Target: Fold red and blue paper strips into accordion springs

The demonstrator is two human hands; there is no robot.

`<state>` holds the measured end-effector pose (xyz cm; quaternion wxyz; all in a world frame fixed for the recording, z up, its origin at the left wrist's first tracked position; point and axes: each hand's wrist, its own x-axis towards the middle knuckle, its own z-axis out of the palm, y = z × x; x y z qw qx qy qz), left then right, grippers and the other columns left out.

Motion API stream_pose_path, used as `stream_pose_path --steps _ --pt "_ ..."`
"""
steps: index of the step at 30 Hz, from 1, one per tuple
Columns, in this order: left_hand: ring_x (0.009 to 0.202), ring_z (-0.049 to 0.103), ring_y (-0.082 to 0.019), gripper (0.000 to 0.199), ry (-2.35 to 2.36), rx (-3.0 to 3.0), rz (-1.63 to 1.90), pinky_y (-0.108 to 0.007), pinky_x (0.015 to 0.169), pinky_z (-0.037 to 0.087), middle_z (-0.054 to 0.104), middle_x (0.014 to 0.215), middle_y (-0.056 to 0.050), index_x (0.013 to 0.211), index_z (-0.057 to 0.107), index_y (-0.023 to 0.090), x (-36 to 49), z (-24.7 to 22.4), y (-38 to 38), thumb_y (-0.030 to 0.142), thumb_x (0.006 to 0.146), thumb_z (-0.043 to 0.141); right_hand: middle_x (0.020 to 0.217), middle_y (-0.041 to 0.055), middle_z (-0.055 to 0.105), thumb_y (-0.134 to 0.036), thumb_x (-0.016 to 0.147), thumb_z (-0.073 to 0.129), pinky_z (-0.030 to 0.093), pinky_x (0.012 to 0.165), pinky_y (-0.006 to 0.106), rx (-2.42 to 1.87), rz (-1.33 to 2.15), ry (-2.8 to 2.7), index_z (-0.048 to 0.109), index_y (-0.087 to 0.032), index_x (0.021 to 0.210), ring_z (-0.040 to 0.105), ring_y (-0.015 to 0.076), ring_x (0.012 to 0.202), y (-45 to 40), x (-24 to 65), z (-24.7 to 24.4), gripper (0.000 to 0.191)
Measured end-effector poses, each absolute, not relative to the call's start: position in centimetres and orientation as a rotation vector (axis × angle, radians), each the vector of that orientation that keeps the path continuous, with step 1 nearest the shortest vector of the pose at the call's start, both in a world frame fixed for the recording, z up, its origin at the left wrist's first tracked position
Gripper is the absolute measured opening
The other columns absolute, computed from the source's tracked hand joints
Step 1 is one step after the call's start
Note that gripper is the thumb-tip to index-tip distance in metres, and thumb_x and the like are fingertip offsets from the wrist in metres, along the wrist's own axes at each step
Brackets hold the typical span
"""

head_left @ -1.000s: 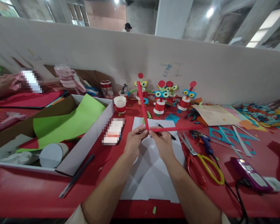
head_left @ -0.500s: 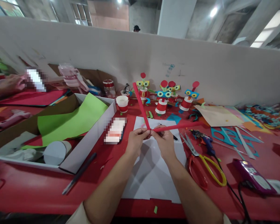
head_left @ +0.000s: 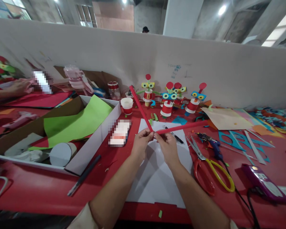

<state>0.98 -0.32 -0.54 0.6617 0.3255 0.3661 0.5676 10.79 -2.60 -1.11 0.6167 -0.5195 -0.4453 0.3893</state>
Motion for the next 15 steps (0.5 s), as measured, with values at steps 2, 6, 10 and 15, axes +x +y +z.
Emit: stream_pose_path --steps 2,6,10,15 --pt "0.06 0.05 -0.009 0.021 0.823 0.692 1.264 -0.024 0.065 0.039 0.057 0.06 0.003 0.061 0.061 0.016 0.9 -0.28 -0.47 0.025 0.052 0.078 0.073 -0.0002 0.067 -0.034 0.074 0.066 0.044 0.066 0.028 -1.189 0.882 -1.042 0.064 -0.019 0.078 0.059 0.0153 0.068 -2.56 10.93 -1.11 0.016" --pt "0.061 0.053 -0.01 0.019 0.787 0.721 1.166 -0.025 0.065 0.041 0.059 0.063 0.001 0.062 0.063 0.016 0.6 0.3 -0.67 0.025 0.054 0.078 0.07 -0.0018 0.063 -0.034 0.076 0.063 0.043 0.064 0.027 -1.205 0.847 -1.045 0.062 -0.019 0.077 0.056 0.0141 0.065 -2.43 11.36 -0.99 0.015" --pt "0.06 0.052 -0.011 0.014 0.822 0.798 1.134 -0.026 0.066 0.042 0.059 0.06 0.001 0.06 0.065 0.016 0.37 0.48 -0.68 0.024 0.056 0.076 0.066 -0.0028 0.06 -0.035 0.077 0.061 0.041 0.06 0.026 -1.253 0.808 -1.065 0.058 -0.019 0.072 0.053 0.0132 0.061 -2.45 11.58 -0.7 0.017" --pt "0.058 0.052 -0.011 0.016 0.879 0.808 1.178 -0.028 0.067 0.042 0.058 0.055 0.002 0.057 0.062 0.016 0.49 0.22 -0.63 0.022 0.055 0.077 0.068 -0.0016 0.062 -0.037 0.078 0.059 0.041 0.059 0.027 -1.294 0.769 -1.097 0.059 -0.02 0.072 0.053 0.0138 0.06 -2.67 11.52 -0.2 0.018"
